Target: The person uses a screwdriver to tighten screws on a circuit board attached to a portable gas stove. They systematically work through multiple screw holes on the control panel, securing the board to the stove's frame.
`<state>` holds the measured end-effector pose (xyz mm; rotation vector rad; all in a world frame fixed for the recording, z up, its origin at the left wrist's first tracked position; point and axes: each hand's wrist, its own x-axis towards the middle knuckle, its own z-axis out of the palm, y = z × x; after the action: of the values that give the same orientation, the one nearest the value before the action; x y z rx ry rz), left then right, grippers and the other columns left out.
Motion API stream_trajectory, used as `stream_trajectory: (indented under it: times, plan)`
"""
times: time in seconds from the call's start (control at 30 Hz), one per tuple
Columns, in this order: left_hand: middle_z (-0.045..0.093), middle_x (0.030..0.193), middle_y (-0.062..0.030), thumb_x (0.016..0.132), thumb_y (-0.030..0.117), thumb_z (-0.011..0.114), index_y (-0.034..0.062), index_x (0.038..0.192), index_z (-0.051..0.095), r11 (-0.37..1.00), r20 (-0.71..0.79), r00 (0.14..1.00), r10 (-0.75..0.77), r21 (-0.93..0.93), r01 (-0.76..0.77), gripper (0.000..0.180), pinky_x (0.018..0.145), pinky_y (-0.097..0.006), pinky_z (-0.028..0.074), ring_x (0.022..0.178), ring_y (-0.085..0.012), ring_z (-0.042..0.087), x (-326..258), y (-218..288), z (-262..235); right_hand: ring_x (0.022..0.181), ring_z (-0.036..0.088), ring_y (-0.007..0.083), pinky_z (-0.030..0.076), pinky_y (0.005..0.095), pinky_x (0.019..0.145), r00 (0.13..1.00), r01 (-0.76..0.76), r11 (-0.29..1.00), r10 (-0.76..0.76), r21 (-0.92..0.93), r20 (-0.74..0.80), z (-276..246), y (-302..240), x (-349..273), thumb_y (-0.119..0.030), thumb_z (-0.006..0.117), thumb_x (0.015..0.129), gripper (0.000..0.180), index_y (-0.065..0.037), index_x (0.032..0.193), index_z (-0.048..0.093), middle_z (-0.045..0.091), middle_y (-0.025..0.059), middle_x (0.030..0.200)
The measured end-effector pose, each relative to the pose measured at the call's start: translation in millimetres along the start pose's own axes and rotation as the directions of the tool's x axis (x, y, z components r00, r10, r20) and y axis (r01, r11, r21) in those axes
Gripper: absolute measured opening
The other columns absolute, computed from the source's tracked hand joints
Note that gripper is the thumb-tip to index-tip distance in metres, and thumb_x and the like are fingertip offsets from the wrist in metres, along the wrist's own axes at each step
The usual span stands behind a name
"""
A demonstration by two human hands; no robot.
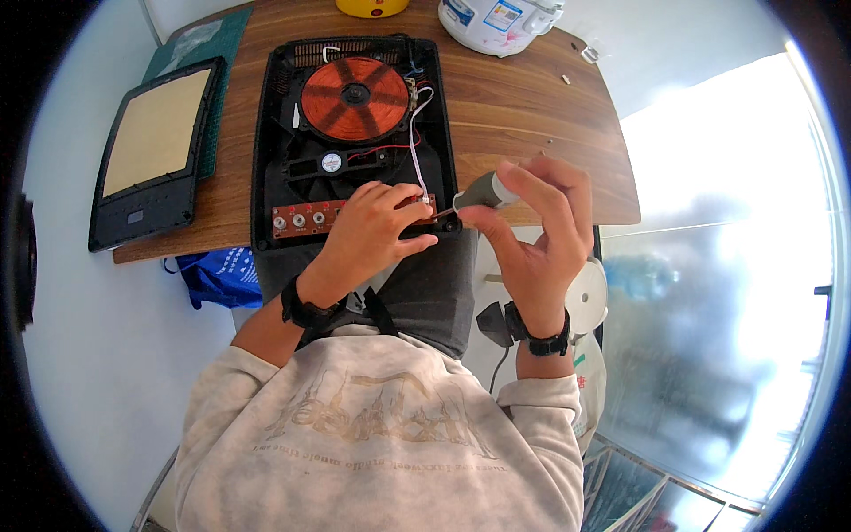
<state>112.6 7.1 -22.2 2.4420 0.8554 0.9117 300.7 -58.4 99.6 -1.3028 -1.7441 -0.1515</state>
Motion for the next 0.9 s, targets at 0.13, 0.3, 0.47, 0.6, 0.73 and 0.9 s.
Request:
stream_trajectory:
  times: [0.13, 0.3, 0.47, 0.6, 0.73, 0.9]
  plan:
    - [0.066, 0.121, -0.0064, 0.085, 0.038, 0.08, 0.0131, 0.108, 0.073, 1.0, 0.011, 1.0, -0.001, 0.004, 0.001, 0.034, 0.104, -0.041, 0.045, 0.111, -0.0253, 0.065, 0, 1, 0, 0.11, 0.071, 0.0256, 0.057, 0.0348, 0.094, 0.993, -0.116, 0.977, 0.114, 0.18, 0.021, 5, -6, 2, 0.002, 0.089, 0.075, 0.047, -0.002, 0.118, 0.071, 0.072, 0.0169, 0.123]
    - [0.066, 0.121, -0.0055, 0.085, 0.037, 0.081, 0.013, 0.108, 0.073, 1.0, -0.011, 1.0, 0.005, -0.002, -0.005, 0.035, 0.104, -0.041, 0.045, 0.11, -0.0247, 0.065, 0, 0, 0, 0.117, 0.07, 0.0263, 0.057, 0.0368, 0.099, 0.995, -0.043, 0.981, 0.026, 0.188, 0.092, 7, -2, 6, 0.007, 0.083, 0.079, 0.051, -0.001, 0.126, 0.064, 0.07, 0.0185, 0.13]
    - [0.065, 0.12, -0.005, 0.084, 0.037, 0.081, 0.0133, 0.109, 0.073, 1.0, -0.022, 1.0, 0.012, -0.004, -0.012, 0.035, 0.103, -0.041, 0.046, 0.109, -0.0243, 0.065, 0, -1, 2, 0.112, 0.072, 0.0244, 0.06, 0.0348, 0.096, 0.96, -0.256, 0.929, 0.212, 0.267, 0.181, 17, -8, 0, 0.008, 0.079, 0.084, 0.053, -0.001, 0.13, 0.055, 0.07, 0.0191, 0.128]
    - [0.065, 0.119, -0.0049, 0.085, 0.038, 0.081, 0.0137, 0.11, 0.073, 1.0, 0.0, 1.0, -0.001, -0.011, 0.001, 0.036, 0.103, -0.041, 0.046, 0.109, -0.0244, 0.065, 0, -1, -1, 0.108, 0.073, 0.0228, 0.062, 0.0346, 0.091, 0.981, -0.192, 0.908, 0.171, 0.372, 0.09, 18, -2, -4, 0.009, 0.076, 0.087, 0.051, -0.002, 0.131, 0.051, 0.071, 0.0183, 0.125]
    - [0.065, 0.119, -0.005, 0.085, 0.038, 0.081, 0.0138, 0.111, 0.073, 1.0, 0.009, 1.0, -0.012, -0.013, 0.012, 0.036, 0.104, -0.041, 0.046, 0.11, -0.0245, 0.065, 0, 0, -2, 0.107, 0.074, 0.0221, 0.063, 0.0353, 0.089, 0.989, -0.144, 0.955, 0.135, 0.259, 0.055, 15, -1, -5, 0.01, 0.074, 0.087, 0.051, -0.001, 0.132, 0.053, 0.072, 0.0173, 0.121]
    - [0.064, 0.119, -0.0047, 0.085, 0.039, 0.081, 0.014, 0.111, 0.073, 0.999, 0.008, 1.0, -0.016, -0.031, 0.016, 0.037, 0.104, -0.041, 0.046, 0.11, -0.0247, 0.065, 0, -1, -1, 0.108, 0.074, 0.0215, 0.064, 0.0349, 0.088, 0.989, -0.143, 0.961, 0.129, 0.237, 0.071, 12, -2, -8, 0.009, 0.074, 0.087, 0.05, -0.001, 0.133, 0.056, 0.072, 0.0168, 0.121]
